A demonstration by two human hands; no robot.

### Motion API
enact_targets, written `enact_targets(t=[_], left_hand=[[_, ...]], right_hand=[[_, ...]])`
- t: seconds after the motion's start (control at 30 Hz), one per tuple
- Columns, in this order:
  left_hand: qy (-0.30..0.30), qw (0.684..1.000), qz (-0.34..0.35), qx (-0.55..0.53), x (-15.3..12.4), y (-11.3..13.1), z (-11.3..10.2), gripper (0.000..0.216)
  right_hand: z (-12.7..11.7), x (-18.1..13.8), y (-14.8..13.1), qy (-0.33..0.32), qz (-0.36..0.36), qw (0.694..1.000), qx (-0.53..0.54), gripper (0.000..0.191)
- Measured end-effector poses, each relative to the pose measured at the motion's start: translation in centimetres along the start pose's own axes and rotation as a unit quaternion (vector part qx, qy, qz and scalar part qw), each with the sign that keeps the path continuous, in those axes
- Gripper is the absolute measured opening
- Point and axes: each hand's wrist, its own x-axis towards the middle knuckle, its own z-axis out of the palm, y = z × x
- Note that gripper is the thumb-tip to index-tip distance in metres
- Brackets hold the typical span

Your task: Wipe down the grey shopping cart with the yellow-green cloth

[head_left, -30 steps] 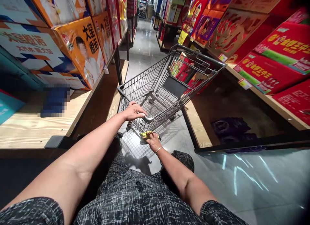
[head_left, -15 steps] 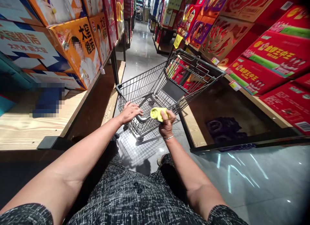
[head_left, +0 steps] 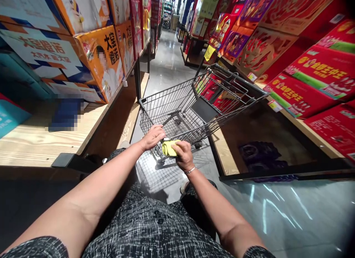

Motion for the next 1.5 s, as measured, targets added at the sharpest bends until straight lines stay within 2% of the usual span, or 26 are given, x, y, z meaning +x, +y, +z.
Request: enact_targets(t=[0.07, 0.1, 0.23, 0.33, 0.53, 0.63, 0.7, 0.83, 0.97, 1.03, 1.1, 1.17, 1.23, 1.33, 1.5], left_hand=[[-0.003, 1.000, -0.003, 0.005, -0.1, -0.1, 0.1, 0.030], [-0.003, 1.000, -0.005, 0.008, -0.1, -0.1, 0.0, 0.027], [-0.020, 1.000, -0.003, 0.011, -0.2, -0.2, -0.5, 0.023], [-0.044, 0.999, 0.002, 0.004, -0.2, -0.3, -1.3, 0.028], [-0.021, 1.000, -0.019, 0.002, -0.6, -0.6, -2.0, 0.033], [-0.013, 0.999, -0.027, 0.015, -0.7, -0.9, -1.7, 0.033], [-0.003, 0.999, -0.028, 0.031, -0.7, -1.1, -1.3, 0.031], [0.025, 0.998, -0.026, 0.056, -0.7, -1.7, -0.8, 0.027], [0.027, 0.997, -0.024, 0.064, -0.5, -2.3, -1.3, 0.034], [0.014, 0.997, -0.030, 0.068, -0.2, -2.6, -1.9, 0.035], [0.001, 0.997, -0.040, 0.069, 0.1, -3.2, -2.7, 0.036], [-0.009, 0.997, -0.044, 0.070, 0.4, -3.8, -3.3, 0.036], [-0.014, 0.996, -0.044, 0.074, 0.5, -4.5, -3.7, 0.037], [-0.010, 0.996, -0.040, 0.080, 0.6, -5.2, -3.9, 0.037], [0.007, 0.996, -0.033, 0.088, 0.7, -5.7, -4.0, 0.033]], right_hand=[[-2.7, 2.2, -0.9, 0.054, 0.029, 0.998, -0.017, 0.052], [-3.6, 3.2, -1.4, 0.058, 0.043, 0.997, -0.028, 0.054], [-4.9, 6.2, -1.9, -0.012, 0.067, 0.996, -0.065, 0.052], [-5.7, 7.2, 0.8, -0.038, 0.089, 0.990, -0.101, 0.047], [-10.2, 8.8, 9.6, -0.053, 0.201, 0.958, -0.197, 0.041], [-10.8, 9.2, 10.4, -0.056, 0.241, 0.945, -0.214, 0.035], [-9.9, 9.0, 9.0, -0.040, 0.239, 0.950, -0.198, 0.033], [-7.3, 8.0, 3.7, -0.008, 0.188, 0.974, -0.127, 0.039], [-6.1, 8.3, -0.8, -0.043, 0.163, 0.982, -0.090, 0.046], [-5.8, 8.6, -1.9, -0.052, 0.149, 0.985, -0.071, 0.054], [-5.1, 8.5, -2.4, -0.032, 0.126, 0.990, -0.060, 0.062], [-3.6, 7.8, -2.6, -0.005, 0.087, 0.994, -0.066, 0.063], [-1.4, 6.7, -2.6, -0.004, 0.045, 0.996, -0.079, 0.057], [2.9, 4.4, -2.6, -0.063, 0.001, 0.995, -0.073, 0.050], [9.4, 1.0, -2.6, -0.223, -0.044, 0.973, -0.039, 0.037]])
